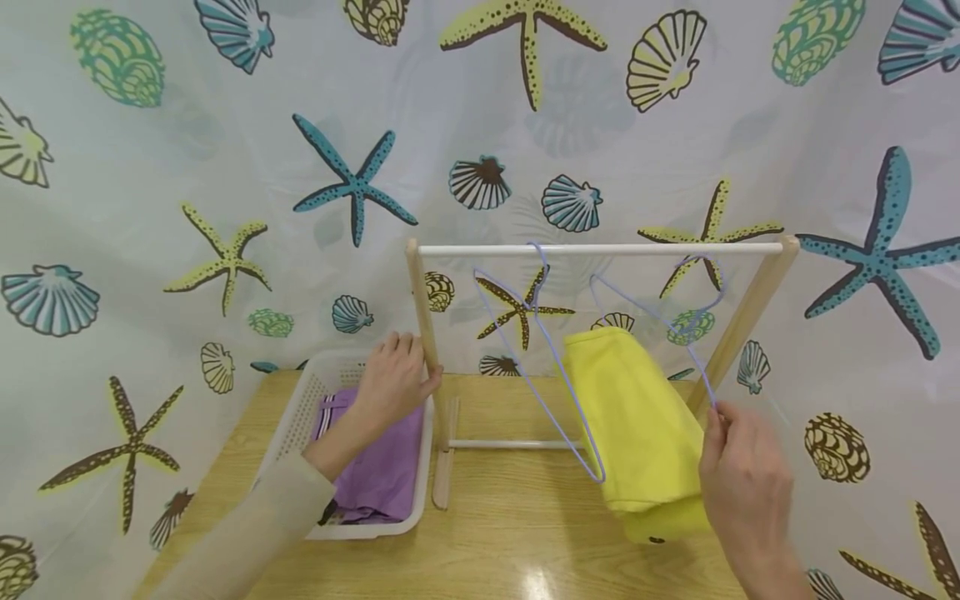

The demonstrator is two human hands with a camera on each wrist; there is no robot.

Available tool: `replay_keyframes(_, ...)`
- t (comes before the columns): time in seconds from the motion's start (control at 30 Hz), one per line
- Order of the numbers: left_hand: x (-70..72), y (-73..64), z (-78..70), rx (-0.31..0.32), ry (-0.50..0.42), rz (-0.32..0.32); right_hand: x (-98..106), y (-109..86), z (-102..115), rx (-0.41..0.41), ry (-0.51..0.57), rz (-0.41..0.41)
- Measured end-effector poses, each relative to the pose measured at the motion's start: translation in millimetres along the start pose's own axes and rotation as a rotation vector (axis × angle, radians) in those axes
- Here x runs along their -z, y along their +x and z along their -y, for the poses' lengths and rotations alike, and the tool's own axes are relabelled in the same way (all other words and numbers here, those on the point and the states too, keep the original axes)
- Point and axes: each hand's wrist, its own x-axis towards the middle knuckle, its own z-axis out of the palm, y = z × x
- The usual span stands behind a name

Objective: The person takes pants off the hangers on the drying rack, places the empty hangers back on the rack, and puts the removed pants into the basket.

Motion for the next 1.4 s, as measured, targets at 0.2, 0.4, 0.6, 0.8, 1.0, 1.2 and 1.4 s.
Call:
replay_keyframes(0.2,-0.4,-6.6,-3.4,0.038,-0.063,-0.062,-1.8,-7.9,5.5,-0.017,0.027,0.014)
replay_keyframes(0.4,-0.8,-16.1,-14.4,0.092,-0.13,-0.095,-0.1,-15.0,11.4,-0.047,0.041,0.025)
replay_keyframes(0.6,0.3,-27.6,-28.6,0.146,-0.193,-0.08,0.8,-20.5,17.0,-0.059,0.059,0.029)
replay_keyframes(0.8,2.1,-40.5,-45.8,0.203,-0.267,-0.078,3.6,-24.4,25.0,-0.082,0.062,0.041)
replay_keyframes(1.0,5.3,-55.0,-66.7,0.298,-0.417,0.056,5.4,-30.4,30.8,-0.1,0.049,0.08)
replay_keyframes(1.2,5.9,-64.9,-89.7,0.399,-0.634,0.187,0.0,-37.4,37.4,-0.155,0.082,0.039)
replay_keyframes(1.4,0.1,-70.2,-115.6,0.529,-0.908,0.341,-3.8,-42.8,42.2,-0.183,0.088,0.027)
